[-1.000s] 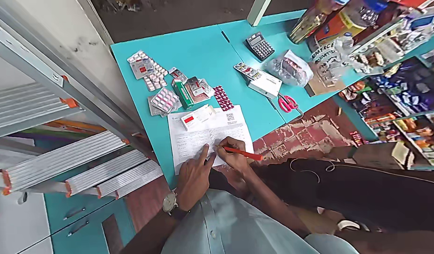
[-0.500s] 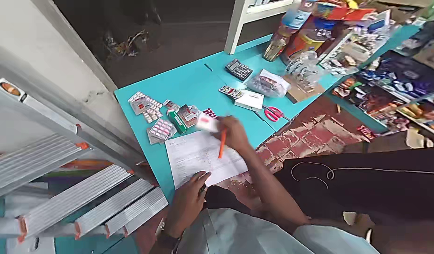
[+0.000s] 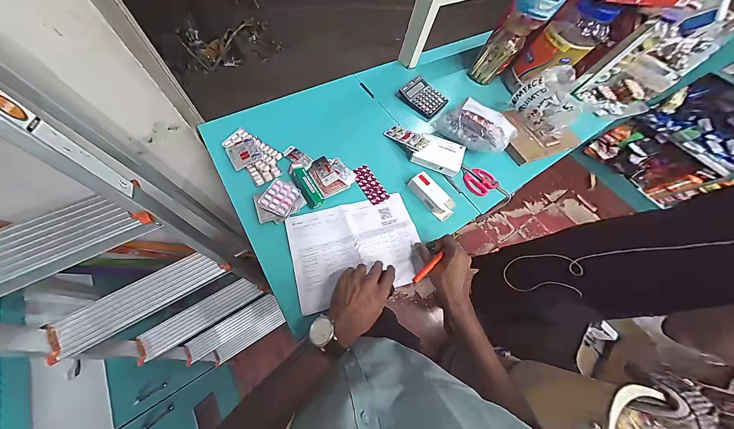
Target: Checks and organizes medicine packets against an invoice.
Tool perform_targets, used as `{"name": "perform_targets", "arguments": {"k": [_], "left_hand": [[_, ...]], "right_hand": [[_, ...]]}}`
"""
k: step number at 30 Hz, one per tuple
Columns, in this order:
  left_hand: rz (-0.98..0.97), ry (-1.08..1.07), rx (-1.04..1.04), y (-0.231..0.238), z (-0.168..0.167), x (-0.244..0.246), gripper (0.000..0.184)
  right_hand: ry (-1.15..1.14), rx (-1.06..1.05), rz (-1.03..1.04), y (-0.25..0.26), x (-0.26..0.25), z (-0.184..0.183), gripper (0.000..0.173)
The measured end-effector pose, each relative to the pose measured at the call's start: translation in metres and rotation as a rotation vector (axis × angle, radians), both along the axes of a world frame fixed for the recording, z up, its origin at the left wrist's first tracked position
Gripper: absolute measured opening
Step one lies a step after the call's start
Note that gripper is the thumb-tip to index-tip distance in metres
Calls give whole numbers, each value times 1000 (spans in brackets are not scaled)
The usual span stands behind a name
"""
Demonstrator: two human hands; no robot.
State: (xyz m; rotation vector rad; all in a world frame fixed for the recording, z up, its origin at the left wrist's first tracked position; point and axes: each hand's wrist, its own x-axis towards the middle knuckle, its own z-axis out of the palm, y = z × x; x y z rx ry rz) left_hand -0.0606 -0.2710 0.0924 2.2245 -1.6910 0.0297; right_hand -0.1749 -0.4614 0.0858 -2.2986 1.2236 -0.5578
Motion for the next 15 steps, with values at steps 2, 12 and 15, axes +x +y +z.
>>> {"name": "perform_targets", "arguments": {"k": [2, 12, 15], "left_hand": [[-85, -66, 13, -14, -4, -9, 41], [248, 1444, -93, -41, 3, 22, 33], [262, 1642, -130, -40, 1, 29, 35]], "right_hand": [[-113, 159, -1, 6, -9, -4, 32], [-846, 619, 297, 62, -28, 2, 22], [-840, 590, 415, 69, -16, -7, 17]]}}
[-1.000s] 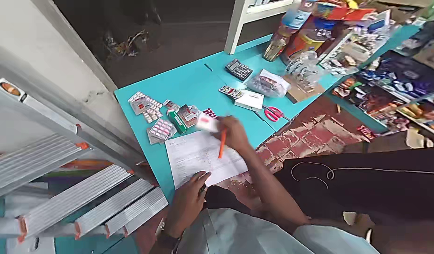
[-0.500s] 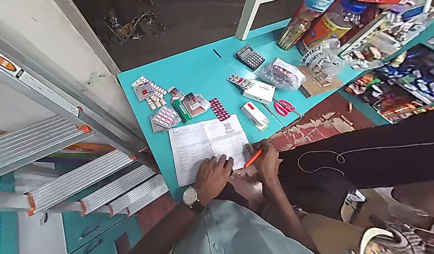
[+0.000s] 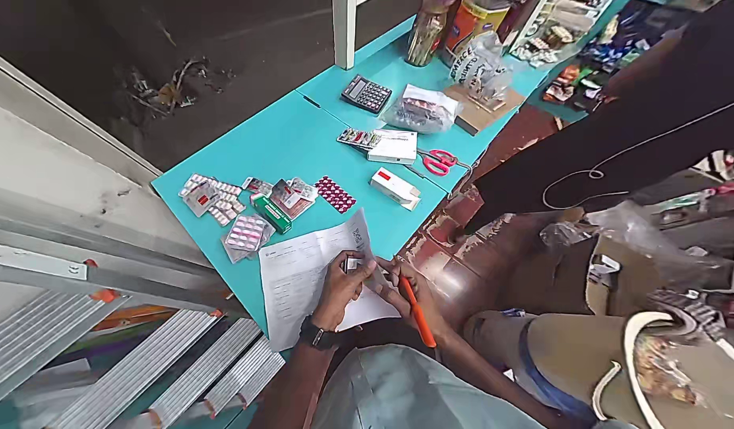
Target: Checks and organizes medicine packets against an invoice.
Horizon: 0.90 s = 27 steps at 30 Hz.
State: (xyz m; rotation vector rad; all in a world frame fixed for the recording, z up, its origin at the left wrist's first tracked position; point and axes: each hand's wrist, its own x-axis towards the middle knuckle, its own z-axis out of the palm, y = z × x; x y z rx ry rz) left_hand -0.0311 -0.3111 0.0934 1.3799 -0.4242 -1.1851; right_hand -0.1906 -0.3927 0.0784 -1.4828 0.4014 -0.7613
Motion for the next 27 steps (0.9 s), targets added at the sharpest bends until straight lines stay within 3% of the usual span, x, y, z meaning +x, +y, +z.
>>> {"name": "perform_targets", "arguments": {"k": [6, 10, 17, 21, 24, 27], "left_hand": [[3, 55, -98, 7, -6, 4, 40], [0, 80, -76, 9, -5, 5, 45], [-9, 121, -126, 11, -10, 8, 39], [51, 152, -99, 10, -12, 8, 38], [143, -29, -133, 34, 9, 9, 44], [237, -477, -188, 122, 64, 40, 47]], "right_hand": [[-40, 88, 80, 1, 9, 3, 23], [14, 32, 78, 4, 9, 1, 26], [-95, 197, 41, -3, 10, 1, 21], [94, 74, -107, -9, 9, 4, 25], [284, -160, -226, -28, 2, 6, 20], [252, -364, -297, -73, -29, 39, 19]]}}
